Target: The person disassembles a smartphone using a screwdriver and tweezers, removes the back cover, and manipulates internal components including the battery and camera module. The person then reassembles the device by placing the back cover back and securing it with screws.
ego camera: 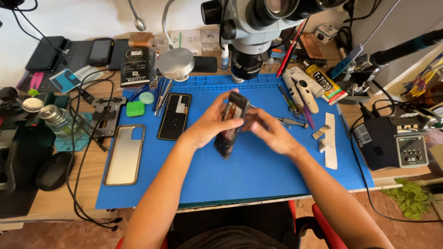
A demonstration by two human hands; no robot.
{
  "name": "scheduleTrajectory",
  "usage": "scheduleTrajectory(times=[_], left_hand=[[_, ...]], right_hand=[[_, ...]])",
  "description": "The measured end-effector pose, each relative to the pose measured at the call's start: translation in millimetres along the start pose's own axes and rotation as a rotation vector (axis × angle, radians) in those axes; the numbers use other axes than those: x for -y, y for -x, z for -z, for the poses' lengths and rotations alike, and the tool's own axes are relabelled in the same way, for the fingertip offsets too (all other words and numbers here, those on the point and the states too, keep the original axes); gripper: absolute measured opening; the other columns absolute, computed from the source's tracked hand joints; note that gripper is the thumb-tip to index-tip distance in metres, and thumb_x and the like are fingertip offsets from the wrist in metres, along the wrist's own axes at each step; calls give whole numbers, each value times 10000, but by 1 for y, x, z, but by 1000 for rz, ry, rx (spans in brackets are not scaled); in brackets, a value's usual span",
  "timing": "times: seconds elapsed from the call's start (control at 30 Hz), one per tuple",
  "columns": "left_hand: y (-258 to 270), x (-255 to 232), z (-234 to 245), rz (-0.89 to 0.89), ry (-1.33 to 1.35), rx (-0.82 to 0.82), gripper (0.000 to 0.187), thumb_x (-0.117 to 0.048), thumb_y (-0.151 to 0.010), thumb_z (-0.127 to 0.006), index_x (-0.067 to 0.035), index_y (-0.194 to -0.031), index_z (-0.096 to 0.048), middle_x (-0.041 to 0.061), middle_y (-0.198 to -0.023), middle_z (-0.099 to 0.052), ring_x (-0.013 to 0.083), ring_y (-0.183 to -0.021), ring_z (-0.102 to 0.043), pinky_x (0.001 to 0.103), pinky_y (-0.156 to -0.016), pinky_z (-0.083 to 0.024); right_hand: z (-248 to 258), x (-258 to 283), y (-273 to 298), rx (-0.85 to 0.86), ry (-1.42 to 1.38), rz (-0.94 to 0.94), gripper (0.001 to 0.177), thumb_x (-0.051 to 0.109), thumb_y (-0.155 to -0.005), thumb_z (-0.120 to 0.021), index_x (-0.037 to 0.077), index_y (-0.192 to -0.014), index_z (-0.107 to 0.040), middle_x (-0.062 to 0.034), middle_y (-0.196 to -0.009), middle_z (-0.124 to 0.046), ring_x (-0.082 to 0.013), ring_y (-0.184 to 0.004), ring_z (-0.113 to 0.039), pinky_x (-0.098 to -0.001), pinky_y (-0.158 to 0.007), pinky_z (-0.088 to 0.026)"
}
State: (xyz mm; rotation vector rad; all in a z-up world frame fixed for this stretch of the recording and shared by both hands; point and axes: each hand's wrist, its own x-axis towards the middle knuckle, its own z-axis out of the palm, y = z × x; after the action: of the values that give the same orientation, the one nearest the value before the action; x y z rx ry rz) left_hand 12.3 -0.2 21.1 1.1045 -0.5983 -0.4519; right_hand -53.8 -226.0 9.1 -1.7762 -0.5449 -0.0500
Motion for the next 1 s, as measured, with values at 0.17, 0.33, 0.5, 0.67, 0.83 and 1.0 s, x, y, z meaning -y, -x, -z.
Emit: scheduleTrajectory(times=[0.17,0.33,0.5,0.67,0.83,1.0], left_hand=[[13,-24,-29,62,-248,-168,984,-338,-884,-845,-165,-1666,-273,285,-1476,-460,405,-1360,-488,539,-1141,-440],[12,-38,-6,87,-282,-87,556,-322,-1018,-696,-206,-1544,-558,202,-1370,-661,360,-1316,-630,556,-1129,-488],[4,-18,6,-80,-48,4,532,-20,-869,-850,-61,-1365,-661,119,-1171,-714,172,-1024,-729,347,-955,-614],[1,-1,8,-87,-39,17,537,23,-808,-893,-57,-1273,-639,90,-1041,-693,165,-947,-728,315,-891,-615],[0,1,4,-83,-80,-3,503,-12,-797,-919,-96,-1191,-616,45,-951,-681,126,-900,-707,266,-827,-581],[1,1,3,-91,-106,-15,573,-63,-757,-958,-95,-1185,-578,11,-926,-658,89,-874,-688,201,-776,-536]], right_hand=[[-11,-8,-2,-65,11,-51,345,123,-1023,-683,1,-1331,-589,-137,-1016,-719,-223,-1005,-712,-411,-907,-584],[-6,1,-8,-61,-125,-133,293,90,-1088,-560,-16,-1360,-593,-99,-1004,-742,-167,-952,-675,-372,-904,-582],[-10,-10,-2,13,-452,-182,317,81,-1062,-542,-19,-1363,-557,-78,-931,-701,-158,-873,-663,-263,-766,-514],[-14,-4,3,111,-621,-267,333,128,-1056,-566,7,-1365,-550,-37,-891,-647,-133,-841,-618,-259,-759,-499],[-15,7,2,213,-661,-311,401,159,-1065,-550,16,-1439,-530,-10,-844,-583,-183,-854,-671,-278,-762,-514],[-14,-5,2,216,-707,-288,395,124,-1066,-520,-13,-1437,-531,-31,-818,-462,-248,-830,-657,-385,-816,-567]])
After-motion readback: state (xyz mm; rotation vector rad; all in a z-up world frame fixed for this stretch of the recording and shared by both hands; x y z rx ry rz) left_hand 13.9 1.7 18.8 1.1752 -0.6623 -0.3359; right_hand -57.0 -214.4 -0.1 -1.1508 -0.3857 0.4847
